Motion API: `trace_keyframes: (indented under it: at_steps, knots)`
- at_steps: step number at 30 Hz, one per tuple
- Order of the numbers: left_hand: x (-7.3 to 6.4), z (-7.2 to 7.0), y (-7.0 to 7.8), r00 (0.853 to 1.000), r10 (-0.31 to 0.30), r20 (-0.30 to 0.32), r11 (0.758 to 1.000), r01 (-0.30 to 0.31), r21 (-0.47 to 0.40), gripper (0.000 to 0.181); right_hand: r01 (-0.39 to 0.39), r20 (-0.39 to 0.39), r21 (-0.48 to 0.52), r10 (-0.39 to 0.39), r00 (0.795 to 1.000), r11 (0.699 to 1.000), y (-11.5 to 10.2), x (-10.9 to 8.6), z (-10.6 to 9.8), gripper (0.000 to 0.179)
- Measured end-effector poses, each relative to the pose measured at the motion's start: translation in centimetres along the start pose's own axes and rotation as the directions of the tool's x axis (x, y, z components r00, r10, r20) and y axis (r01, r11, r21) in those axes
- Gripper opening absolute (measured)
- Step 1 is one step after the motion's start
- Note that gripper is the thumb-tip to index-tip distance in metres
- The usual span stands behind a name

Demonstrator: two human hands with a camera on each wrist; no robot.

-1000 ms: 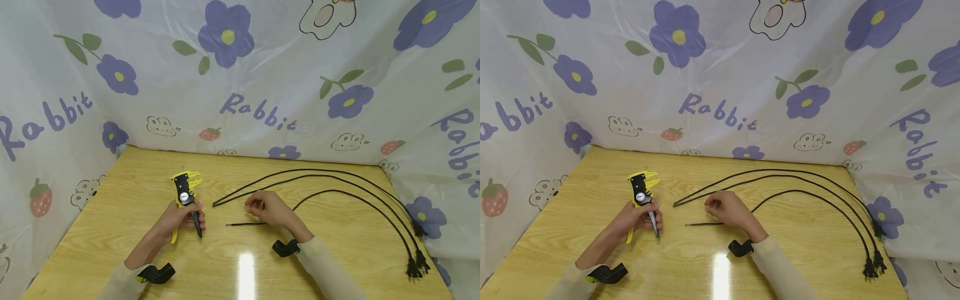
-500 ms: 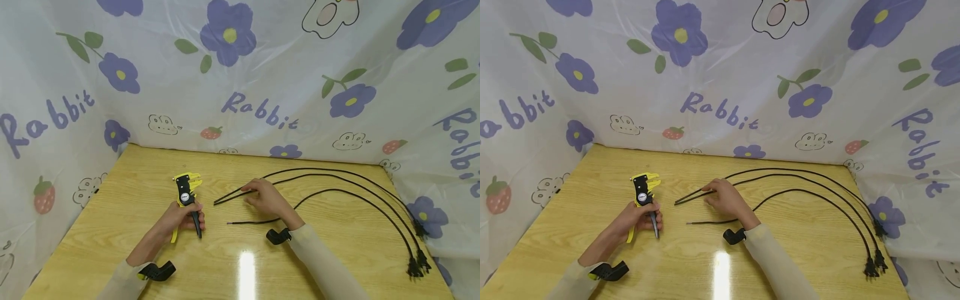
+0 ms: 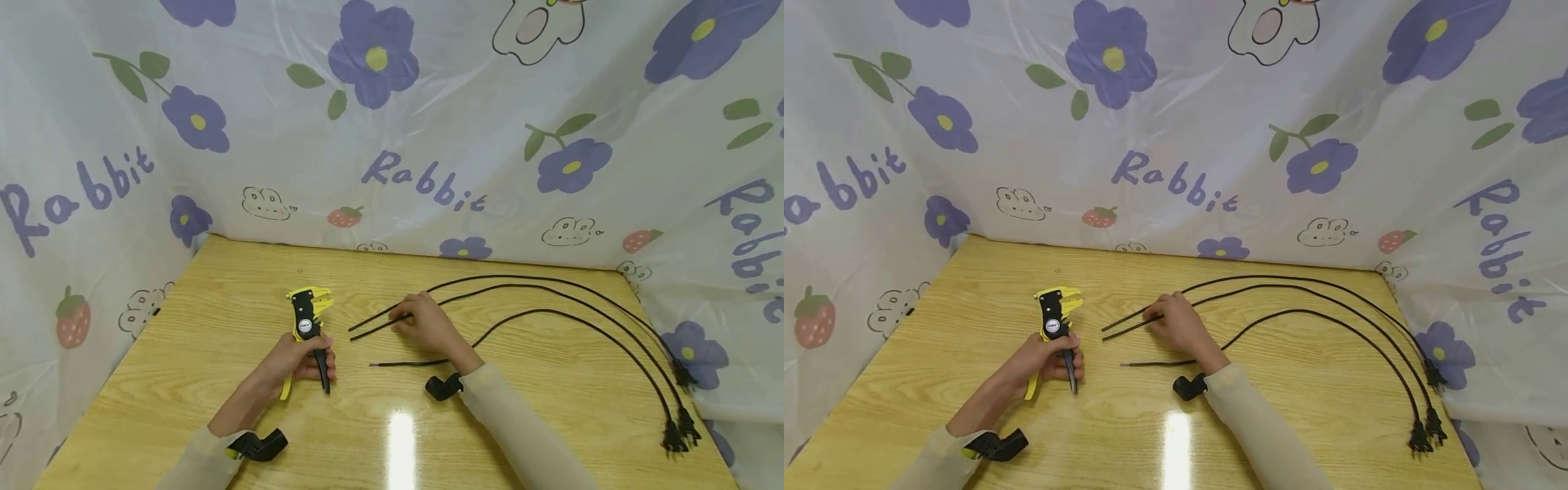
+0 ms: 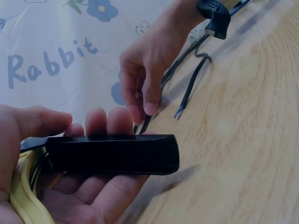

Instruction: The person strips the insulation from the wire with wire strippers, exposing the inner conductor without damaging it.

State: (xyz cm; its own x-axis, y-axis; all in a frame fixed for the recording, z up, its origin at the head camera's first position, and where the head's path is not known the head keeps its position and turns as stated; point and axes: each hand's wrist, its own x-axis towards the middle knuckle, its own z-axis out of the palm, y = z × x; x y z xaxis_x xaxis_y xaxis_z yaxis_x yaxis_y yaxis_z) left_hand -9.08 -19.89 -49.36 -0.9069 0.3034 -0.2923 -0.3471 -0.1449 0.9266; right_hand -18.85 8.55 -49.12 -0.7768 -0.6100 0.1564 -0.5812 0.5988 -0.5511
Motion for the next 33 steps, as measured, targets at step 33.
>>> trace_keyframes:
  at_steps: [33]
  knots:
    - [0.0, 2.0, 1.0, 0.998, 0.021, 0.051, 0.999, -0.023, 0.042, 0.035, 0.099, -0.203, 0.11, -0.075, 0.976, 0.989, -1.1, -3.2, -3.5, 0.019]
